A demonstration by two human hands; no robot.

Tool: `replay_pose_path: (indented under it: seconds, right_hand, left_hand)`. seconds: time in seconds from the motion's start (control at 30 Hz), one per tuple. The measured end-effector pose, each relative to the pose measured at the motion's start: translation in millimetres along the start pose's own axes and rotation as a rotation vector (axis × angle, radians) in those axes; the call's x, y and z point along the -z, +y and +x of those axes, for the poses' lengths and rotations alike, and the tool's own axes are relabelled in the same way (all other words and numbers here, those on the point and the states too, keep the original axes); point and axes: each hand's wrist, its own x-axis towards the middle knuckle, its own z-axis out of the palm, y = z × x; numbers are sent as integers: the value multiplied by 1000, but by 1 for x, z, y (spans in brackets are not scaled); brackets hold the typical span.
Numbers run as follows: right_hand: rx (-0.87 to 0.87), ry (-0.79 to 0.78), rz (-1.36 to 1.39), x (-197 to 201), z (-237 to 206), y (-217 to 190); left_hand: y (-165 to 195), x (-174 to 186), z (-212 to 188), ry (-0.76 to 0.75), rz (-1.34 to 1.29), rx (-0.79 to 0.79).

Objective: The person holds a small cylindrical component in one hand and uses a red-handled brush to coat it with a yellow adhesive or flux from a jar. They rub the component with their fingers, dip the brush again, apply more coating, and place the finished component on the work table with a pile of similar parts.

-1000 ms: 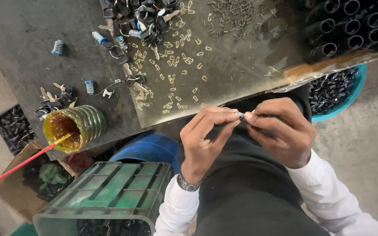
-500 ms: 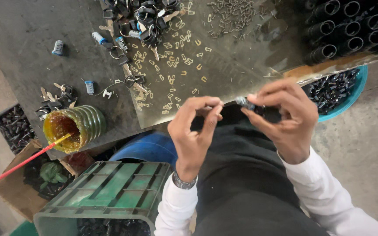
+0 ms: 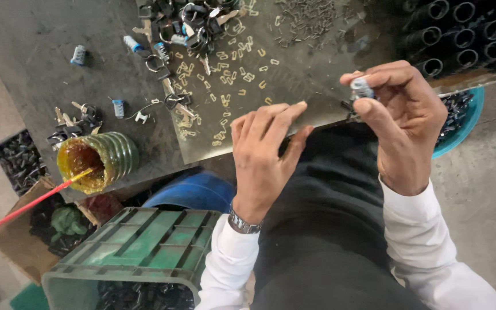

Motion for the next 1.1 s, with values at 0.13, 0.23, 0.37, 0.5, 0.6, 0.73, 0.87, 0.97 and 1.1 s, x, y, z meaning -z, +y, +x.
replay_pose_path:
  seconds: [0.13,0.23,0.37,0.5,0.6,0.73,0.87,0.97,1.1]
  right_hand:
    - [75,-24,32,1,-5,-6]
    - [68,3,67,4,-15,-5]
    - [-48,87,62,10,-30,6]
    - [-49,13,41,21,-39,19]
    - [-137,-36,213,26,-42,29]
    - [-273,-54,221,29,-46,33]
    - [-294,-121,142,27,-45,29]
    - [-360,-149,125,25,-42,23]
    - [-357,-168,87,23,-40,18]
  left_hand:
    - [-3,-9,5,-68,149,-77]
    - [-6,-11,3,-63,156,-135]
    - [-11,-9,-7,-34,122,-112]
    - [-14,-8,-17,0,158,-115]
    - [-15,-8,-21,29,109,-72]
    - [-18,-7,-23,26,23,18]
    - [-19,-7,-24,10,101,-4]
    - [-19,-6,-26,28,135,6]
    - [-19,-2,-29,113,163,56]
